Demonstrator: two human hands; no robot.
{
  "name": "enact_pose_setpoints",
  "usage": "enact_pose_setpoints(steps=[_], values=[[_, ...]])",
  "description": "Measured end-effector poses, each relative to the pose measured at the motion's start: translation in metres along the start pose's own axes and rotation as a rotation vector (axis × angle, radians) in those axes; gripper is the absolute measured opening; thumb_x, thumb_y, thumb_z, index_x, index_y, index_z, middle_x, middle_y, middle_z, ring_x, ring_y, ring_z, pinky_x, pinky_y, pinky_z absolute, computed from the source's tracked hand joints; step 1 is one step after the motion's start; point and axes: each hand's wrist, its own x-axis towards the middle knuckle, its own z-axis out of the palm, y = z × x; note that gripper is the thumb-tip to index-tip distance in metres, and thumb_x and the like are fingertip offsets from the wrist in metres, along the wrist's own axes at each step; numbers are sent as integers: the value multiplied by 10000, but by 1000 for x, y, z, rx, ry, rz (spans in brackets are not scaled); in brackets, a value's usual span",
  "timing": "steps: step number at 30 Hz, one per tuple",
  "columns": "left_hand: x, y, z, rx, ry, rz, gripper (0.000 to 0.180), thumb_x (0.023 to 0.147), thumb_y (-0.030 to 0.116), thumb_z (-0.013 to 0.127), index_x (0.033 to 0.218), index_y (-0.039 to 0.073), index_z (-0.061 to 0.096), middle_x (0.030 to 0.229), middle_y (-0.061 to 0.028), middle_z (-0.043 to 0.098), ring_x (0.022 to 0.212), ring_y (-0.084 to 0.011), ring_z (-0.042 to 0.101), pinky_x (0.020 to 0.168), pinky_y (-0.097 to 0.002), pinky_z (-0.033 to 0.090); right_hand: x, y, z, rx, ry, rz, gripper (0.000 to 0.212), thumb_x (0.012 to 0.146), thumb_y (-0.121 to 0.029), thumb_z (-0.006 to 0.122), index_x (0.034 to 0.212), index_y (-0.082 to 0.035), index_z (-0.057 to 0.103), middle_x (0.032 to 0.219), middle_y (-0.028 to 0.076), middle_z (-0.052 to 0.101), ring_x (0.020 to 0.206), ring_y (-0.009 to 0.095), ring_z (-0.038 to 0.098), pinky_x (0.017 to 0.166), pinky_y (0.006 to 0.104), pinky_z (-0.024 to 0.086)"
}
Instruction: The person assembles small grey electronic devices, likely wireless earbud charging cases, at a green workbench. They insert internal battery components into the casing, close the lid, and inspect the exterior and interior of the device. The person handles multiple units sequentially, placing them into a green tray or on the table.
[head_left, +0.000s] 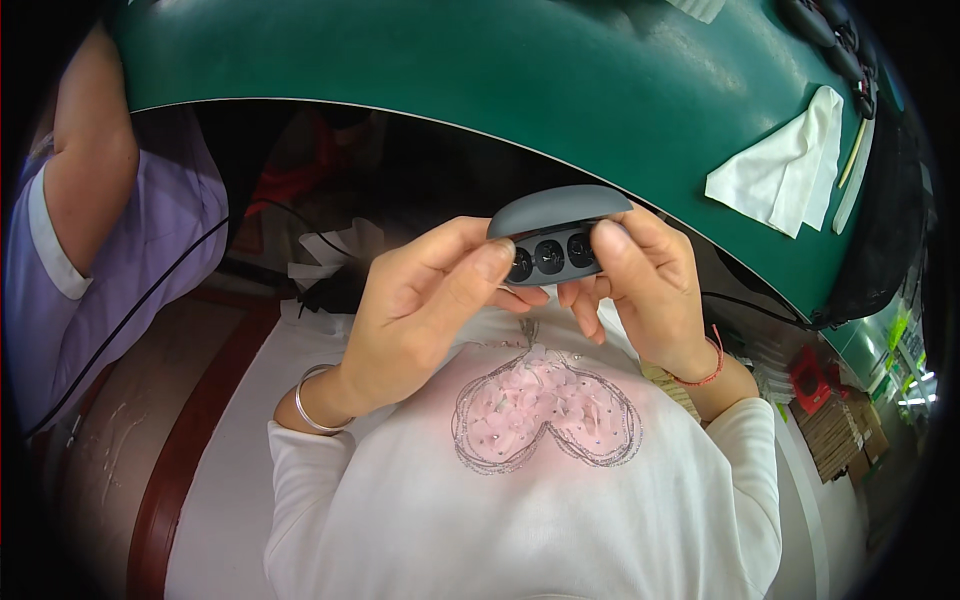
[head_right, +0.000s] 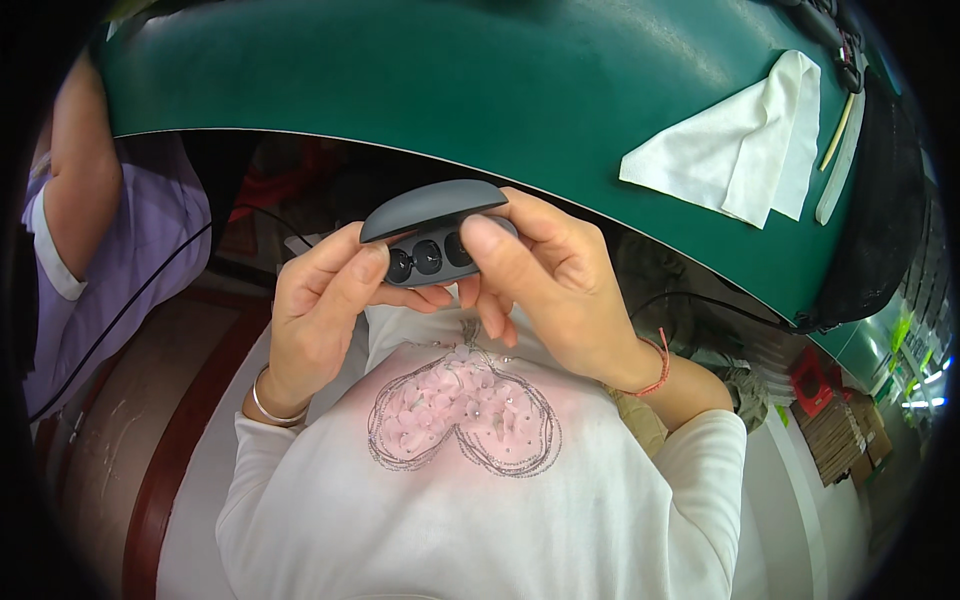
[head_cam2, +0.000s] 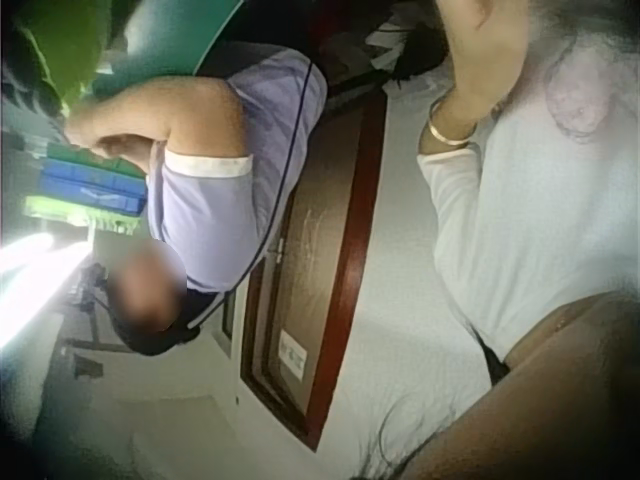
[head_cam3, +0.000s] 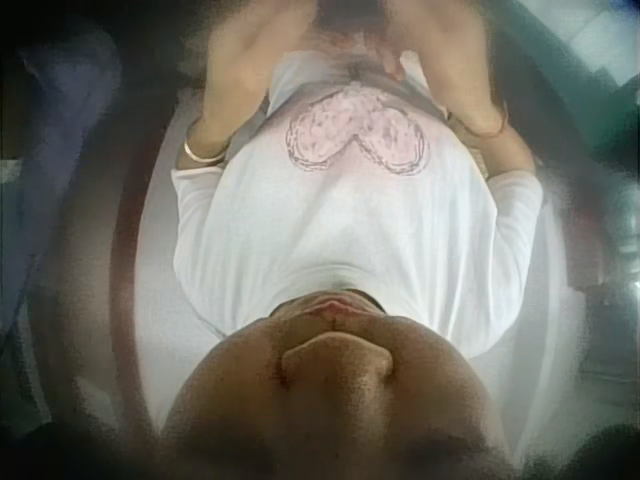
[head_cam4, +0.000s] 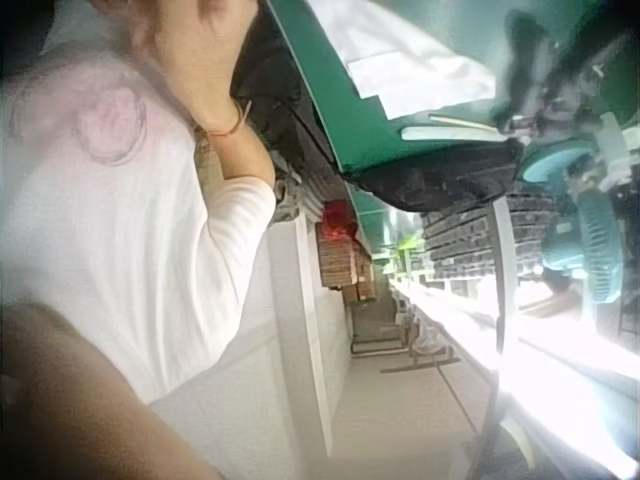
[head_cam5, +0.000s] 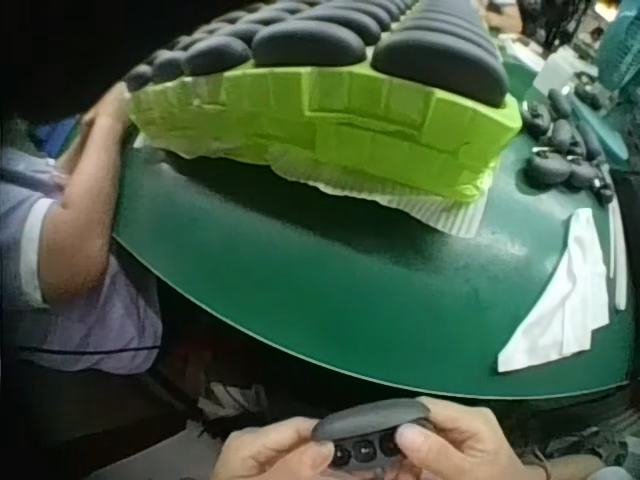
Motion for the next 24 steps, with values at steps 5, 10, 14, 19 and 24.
enact_pose_setpoints(steps=[5, 10, 14, 19, 24], values=[[-1, -13, -4, 137, 11, 161, 225, 919, 32, 576, 1125, -59, 573, 1033, -123, 646, 931, -164, 647, 836, -294, 546, 4, 11, -1, -431, 37, -426, 220, 927, -99, 558, 1090, 42, 602, 798, 59, 644, 618, 83, 585, 532, 206, 454], [0, -28, -3, 116, 83, 142, 189, 914, 1, 561, 1085, -75, 583, 977, -133, 661, 874, -196, 679, 740, -287, 587, 8, 34, 0, -469, 68, -467, 178, 900, -63, 576, 1030, 41, 641, 818, 76, 655, 650, 66, 582, 548, 211, 471], [2, -25, -14, 35, 33, -34, 193, 932, 61, 559, 1074, -69, 582, 944, -157, 662, 757, -185, 686, 702, -280, 585, 5, 30, 1, -259, 77, -158, 188, 898, -101, 612, 1025, 34, 646, 838, 54, 654, 696, 66, 595, 602, 212, 493], [-2, 3, -6, 20, 10, -113, 256, 935, 136, 582, 1103, -57, 558, 923, -126, 658, 747, -157, 666, 687, -264, 563, 9, 26, -4, -119, -108, -304, 390, 817, -139, 740, 1151, 3, 597, 904, 42, 665, 798, 94, 618, 729, 241, 512], [-3, -4, -15, 259, 22, 351, 494, 1001, 357, 428, 1226, -78, 500, 1183, -168, 563, 1069, -205, 575, 866, -319, 494, 6, 14, -2, -188, -105, -403, 454, 746, -79, 789, 1150, 7, 602, 916, 54, 689, 788, 87, 639, 717, 240, 523]])
